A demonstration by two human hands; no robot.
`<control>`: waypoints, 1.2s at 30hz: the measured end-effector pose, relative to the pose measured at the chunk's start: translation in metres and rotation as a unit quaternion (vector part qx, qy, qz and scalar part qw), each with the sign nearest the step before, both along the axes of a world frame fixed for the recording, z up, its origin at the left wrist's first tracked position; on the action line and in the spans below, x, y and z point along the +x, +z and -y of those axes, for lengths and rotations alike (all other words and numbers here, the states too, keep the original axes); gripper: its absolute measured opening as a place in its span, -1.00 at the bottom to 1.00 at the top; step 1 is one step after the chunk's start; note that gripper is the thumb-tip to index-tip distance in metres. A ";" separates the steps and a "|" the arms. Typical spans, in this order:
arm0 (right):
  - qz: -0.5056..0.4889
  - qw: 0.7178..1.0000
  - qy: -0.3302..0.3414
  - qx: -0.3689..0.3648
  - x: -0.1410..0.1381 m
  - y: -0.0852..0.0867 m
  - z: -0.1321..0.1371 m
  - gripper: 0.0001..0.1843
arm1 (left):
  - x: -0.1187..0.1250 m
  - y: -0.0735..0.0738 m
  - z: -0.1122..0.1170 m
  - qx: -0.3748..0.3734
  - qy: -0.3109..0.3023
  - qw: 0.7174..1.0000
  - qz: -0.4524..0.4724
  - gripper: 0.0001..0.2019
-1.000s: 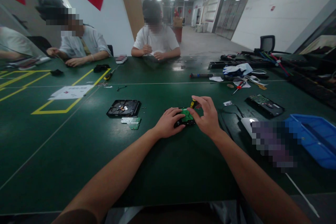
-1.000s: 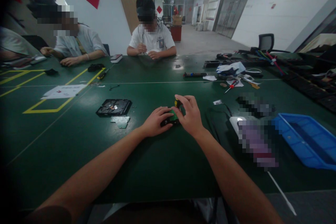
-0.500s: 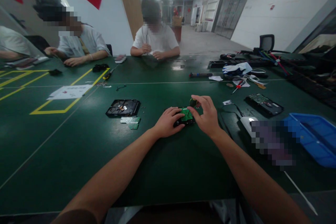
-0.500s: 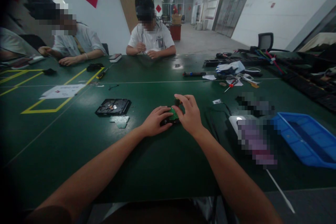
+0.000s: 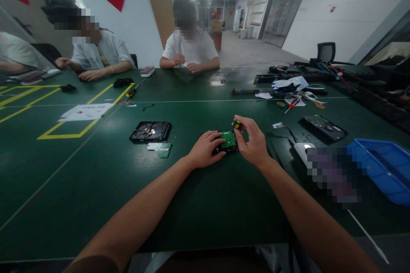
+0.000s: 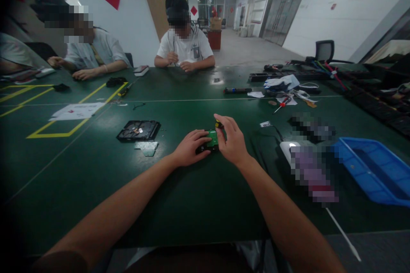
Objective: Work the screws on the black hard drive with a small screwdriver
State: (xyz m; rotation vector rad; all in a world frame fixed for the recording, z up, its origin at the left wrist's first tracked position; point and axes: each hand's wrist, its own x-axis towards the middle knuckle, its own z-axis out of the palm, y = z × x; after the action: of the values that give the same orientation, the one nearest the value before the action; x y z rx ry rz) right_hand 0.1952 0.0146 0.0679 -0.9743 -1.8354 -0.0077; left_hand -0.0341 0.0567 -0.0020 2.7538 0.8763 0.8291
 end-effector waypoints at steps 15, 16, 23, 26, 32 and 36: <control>-0.030 0.999 -0.023 -0.001 0.003 -0.001 0.000 -0.42 | -0.002 0.001 0.000 0.009 -0.005 1.000 -0.004 -0.50; -0.030 0.999 -0.024 -0.003 0.002 -0.001 0.001 -0.42 | -0.002 0.001 0.000 0.010 -0.006 1.000 -0.006 -0.51; -0.028 0.999 -0.025 0.000 0.000 0.000 0.001 -0.43 | -0.002 0.001 0.000 0.010 -0.012 1.000 -0.004 -0.52; -0.027 0.999 -0.023 -0.006 0.001 -0.001 0.001 -0.42 | -0.001 0.002 0.000 0.011 -0.017 1.000 -0.006 -0.53; -0.028 0.999 -0.023 -0.013 0.002 -0.002 0.001 -0.42 | -0.001 0.004 0.001 0.006 -0.020 1.000 -0.006 -0.53; -0.029 0.999 -0.026 -0.012 0.001 -0.001 0.002 -0.42 | -0.001 0.004 0.001 0.005 -0.019 1.000 -0.010 -0.54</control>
State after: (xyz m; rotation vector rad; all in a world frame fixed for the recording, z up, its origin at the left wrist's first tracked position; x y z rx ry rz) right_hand 0.1966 0.0130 0.0665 -1.0286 -1.7600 0.0101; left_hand -0.0347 0.0557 0.0018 2.7832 0.8236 0.8021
